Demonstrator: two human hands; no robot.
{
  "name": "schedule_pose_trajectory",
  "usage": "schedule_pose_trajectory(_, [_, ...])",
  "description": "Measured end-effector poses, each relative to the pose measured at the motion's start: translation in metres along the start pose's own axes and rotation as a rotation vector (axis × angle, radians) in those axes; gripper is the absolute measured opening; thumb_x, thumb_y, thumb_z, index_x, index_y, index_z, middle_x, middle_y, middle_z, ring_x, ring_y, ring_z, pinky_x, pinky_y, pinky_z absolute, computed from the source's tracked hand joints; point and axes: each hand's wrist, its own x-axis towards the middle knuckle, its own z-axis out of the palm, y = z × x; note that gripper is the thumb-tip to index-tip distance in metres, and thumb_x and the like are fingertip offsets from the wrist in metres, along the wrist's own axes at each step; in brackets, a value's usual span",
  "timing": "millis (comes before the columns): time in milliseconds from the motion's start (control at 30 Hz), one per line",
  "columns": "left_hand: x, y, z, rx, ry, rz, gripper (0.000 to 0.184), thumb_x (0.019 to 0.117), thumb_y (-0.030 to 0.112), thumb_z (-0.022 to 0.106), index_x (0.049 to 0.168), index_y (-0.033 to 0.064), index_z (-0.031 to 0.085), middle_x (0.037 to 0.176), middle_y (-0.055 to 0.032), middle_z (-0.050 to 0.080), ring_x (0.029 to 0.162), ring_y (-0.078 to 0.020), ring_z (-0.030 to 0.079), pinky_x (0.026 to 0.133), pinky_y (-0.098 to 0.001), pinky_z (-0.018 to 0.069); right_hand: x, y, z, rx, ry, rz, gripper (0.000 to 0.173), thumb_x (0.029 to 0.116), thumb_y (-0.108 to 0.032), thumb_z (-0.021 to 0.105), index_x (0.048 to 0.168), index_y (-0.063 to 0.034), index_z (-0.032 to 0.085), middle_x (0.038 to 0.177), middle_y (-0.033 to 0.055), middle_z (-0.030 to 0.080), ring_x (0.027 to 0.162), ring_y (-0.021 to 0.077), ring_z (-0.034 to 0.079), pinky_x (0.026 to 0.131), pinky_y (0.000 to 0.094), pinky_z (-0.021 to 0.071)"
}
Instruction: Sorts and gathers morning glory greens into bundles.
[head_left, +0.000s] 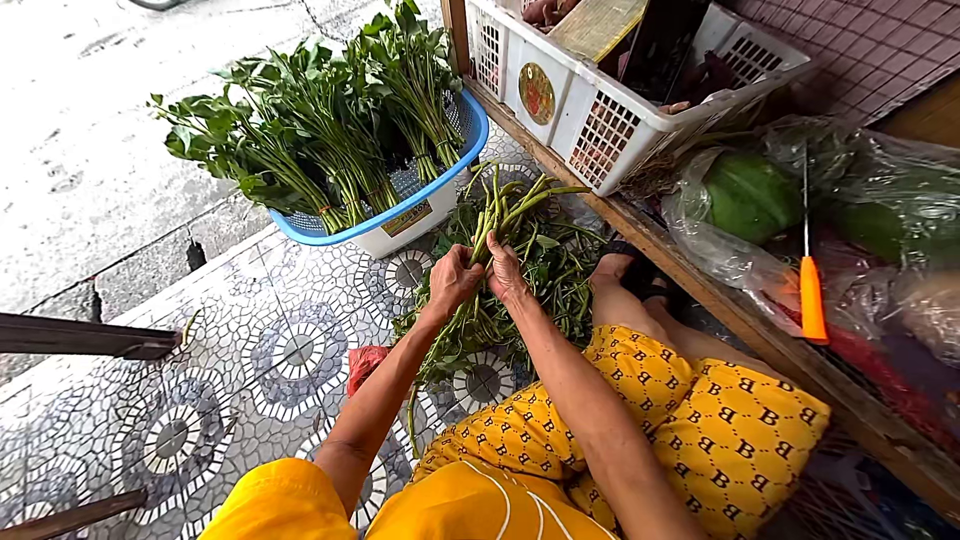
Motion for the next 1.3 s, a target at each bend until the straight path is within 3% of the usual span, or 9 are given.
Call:
schedule_pose_trajectory(267, [-0.010,-0.004,0.031,0.302,0.265,0.358,0.032,0.0976,0.006,0.062,0.129,-0.0001,0.067,0.107,-0.0258,0.068,0.084,-0.0426,0.070,0.068,-0.0575,0.0562,0.001,0.000,0.004,-0.058,0.077,-0.048,0.060,0.1089,-0.058,0.029,0.143,-0.0126,0.047,0.122,0.0034,0.062,0.105,0.0072,0.060,0.092,0.0282,0.0514])
schedule_pose_trajectory(367, [-0.013,-0.003,0.039,0.362,0.269,0.376,0.025,0.0992,0.004,0.060,0.122,-0.0026,0.070,0.108,-0.0255,0.067,0.090,-0.0427,0.069,0.069,-0.0555,0.0562,0.009,0.008,0.002,0.002,0.064,-0.070,0.057,0.1016,-0.037,0.063,0.145,-0.0080,0.040,0.114,0.0072,0.061,0.094,0.0099,0.062,0.084,0.0289,0.0543])
schedule_pose_trajectory(433, [-0.015,0.004,0.032,0.345,0.090,0.317,0.024,0.1003,0.003,0.058,0.120,-0.0056,0.068,0.116,-0.0267,0.066,0.099,-0.0437,0.069,0.079,-0.0573,0.0565,0.020,0.010,0.002,0.079,0.126,-0.062,0.059,0.0917,-0.010,0.075,0.140,-0.0014,0.042,0.106,0.0120,0.062,0.088,0.0141,0.063,0.081,0.0307,0.0561])
schedule_pose_trajectory(567, [-0.001,-0.008,-0.019,-0.211,-0.222,0.132,0.037,0.1084,0.030,0.051,0.127,0.0030,0.068,0.115,-0.0159,0.072,0.101,-0.0251,0.072,0.095,-0.0463,0.0564,0.025,0.000,-0.006,0.021,0.161,-0.012,0.035,0.0953,-0.002,0.064,0.126,0.0015,0.049,0.083,0.0067,0.060,0.067,0.0115,0.061,0.066,0.0269,0.0559])
schedule_pose_trajectory(633, [0.022,-0.018,-0.025,-0.289,-0.159,0.081,0.041,0.1040,0.031,0.060,0.128,-0.0014,0.062,0.112,-0.0165,0.070,0.100,-0.0226,0.068,0.093,-0.0442,0.0541,0.026,-0.006,-0.006,0.039,0.117,-0.017,0.026,0.0973,-0.001,0.061,0.120,-0.0004,0.049,0.077,0.0048,0.060,0.062,0.0109,0.061,0.062,0.0258,0.0570])
schedule_pose_trajectory(767, [0.027,-0.035,-0.014,-0.253,-0.602,0.072,0.090,0.0823,0.030,0.084,0.150,-0.0014,0.033,0.129,-0.0195,0.062,0.115,-0.0236,0.064,0.103,-0.0439,0.0520,0.021,-0.003,0.004,0.100,0.048,-0.012,0.020,0.0976,-0.001,0.061,0.115,-0.0013,0.051,0.071,0.0031,0.062,0.060,0.0105,0.063,0.062,0.0255,0.0582])
schedule_pose_trajectory(933, [0.012,-0.042,-0.001,-0.244,-0.693,0.061,0.040,0.0953,0.011,0.067,0.131,-0.0004,0.052,0.095,-0.0100,0.067,0.076,-0.0125,0.067,0.076,-0.0313,0.0586,0.020,0.004,0.005,0.121,0.051,0.005,0.021,0.0922,0.007,0.063,0.109,0.0003,0.053,0.071,0.0057,0.064,0.059,0.0128,0.064,0.060,0.0270,0.0589])
schedule_pose_trajectory(1067, [0.022,-0.051,0.006,-0.180,-0.718,0.059,0.037,0.0953,0.016,0.070,0.125,-0.0017,0.057,0.094,-0.0113,0.068,0.076,-0.0149,0.067,0.076,-0.0363,0.0585,0.026,0.006,0.008,-0.004,0.192,0.088,0.037,0.0876,-0.003,0.078,0.116,0.0017,0.054,0.072,0.0067,0.062,0.056,0.0128,0.062,0.057,0.0271,0.0574])
schedule_pose_trajectory(1300, [0.031,-0.055,-0.013,-0.500,-0.982,-0.099,0.040,0.1008,0.029,0.059,0.130,0.0028,0.055,0.103,-0.0037,0.074,0.090,-0.0120,0.073,0.087,-0.0319,0.0606,0.034,0.011,-0.001,0.072,0.267,0.218,0.009,0.0996,-0.009,0.063,0.102,-0.0020,0.058,0.072,0.0042,0.061,0.056,0.0126,0.061,0.057,0.0281,0.0583])
